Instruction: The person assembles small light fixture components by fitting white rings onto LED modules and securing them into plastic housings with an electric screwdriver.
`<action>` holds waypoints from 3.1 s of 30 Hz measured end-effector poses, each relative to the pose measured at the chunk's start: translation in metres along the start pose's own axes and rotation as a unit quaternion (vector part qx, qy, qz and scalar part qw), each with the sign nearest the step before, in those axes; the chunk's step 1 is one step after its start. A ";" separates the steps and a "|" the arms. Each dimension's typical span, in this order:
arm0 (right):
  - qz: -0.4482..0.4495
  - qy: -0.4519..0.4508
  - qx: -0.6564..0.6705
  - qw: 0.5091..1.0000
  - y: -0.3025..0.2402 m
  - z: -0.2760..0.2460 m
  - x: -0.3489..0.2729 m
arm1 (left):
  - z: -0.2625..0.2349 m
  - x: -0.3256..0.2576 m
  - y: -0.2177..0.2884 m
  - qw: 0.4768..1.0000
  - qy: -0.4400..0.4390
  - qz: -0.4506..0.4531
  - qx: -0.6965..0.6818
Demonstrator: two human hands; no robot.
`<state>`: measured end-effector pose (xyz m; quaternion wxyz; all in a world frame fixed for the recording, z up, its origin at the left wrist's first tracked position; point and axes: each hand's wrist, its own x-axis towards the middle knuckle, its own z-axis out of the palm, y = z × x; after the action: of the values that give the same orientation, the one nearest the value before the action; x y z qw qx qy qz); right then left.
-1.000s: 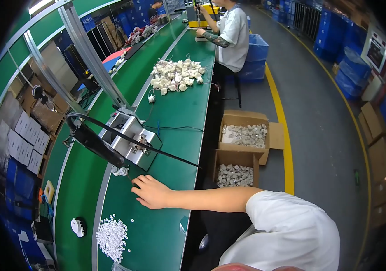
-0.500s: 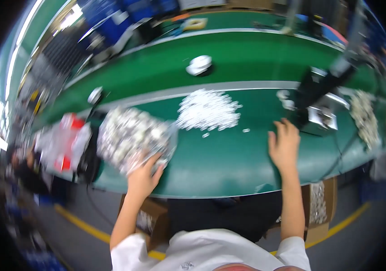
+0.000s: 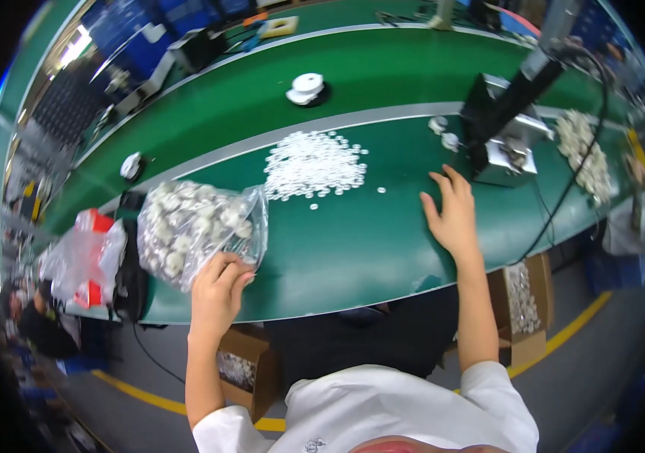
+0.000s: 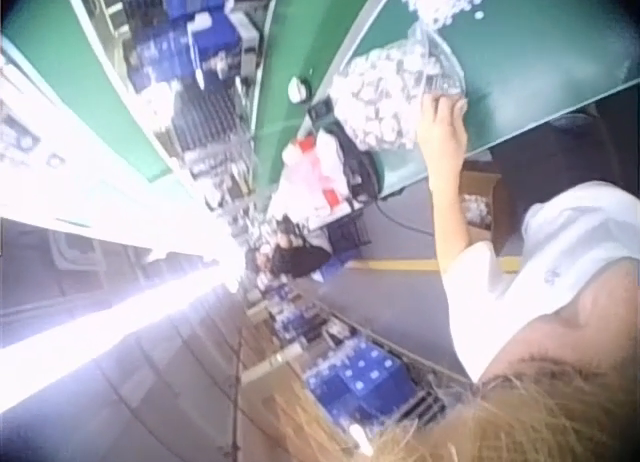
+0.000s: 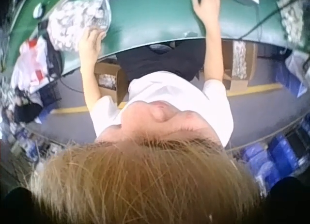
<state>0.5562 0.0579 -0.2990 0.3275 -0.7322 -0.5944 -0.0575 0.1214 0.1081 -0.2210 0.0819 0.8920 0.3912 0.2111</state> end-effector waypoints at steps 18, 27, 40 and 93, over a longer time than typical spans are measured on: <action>0.028 0.045 0.015 0.998 0.002 -0.003 -0.008 | -0.005 0.033 0.035 0.993 0.067 -0.013 -0.097; 0.006 0.078 0.454 0.888 -0.035 -0.024 -0.016 | 0.046 0.135 0.118 0.922 -0.009 0.234 -0.307; 0.185 -0.067 0.476 0.857 -0.022 -0.027 -0.019 | 0.156 0.188 0.079 0.956 0.119 0.225 -0.146; 0.022 -0.108 0.300 0.947 -0.008 0.017 0.026 | 0.178 0.205 0.095 0.917 0.134 0.265 -0.267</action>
<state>0.5511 0.0892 -0.2969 0.4674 -0.6146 -0.5998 0.2101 0.3862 0.1969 -0.2870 0.2051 0.8713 0.0763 0.4392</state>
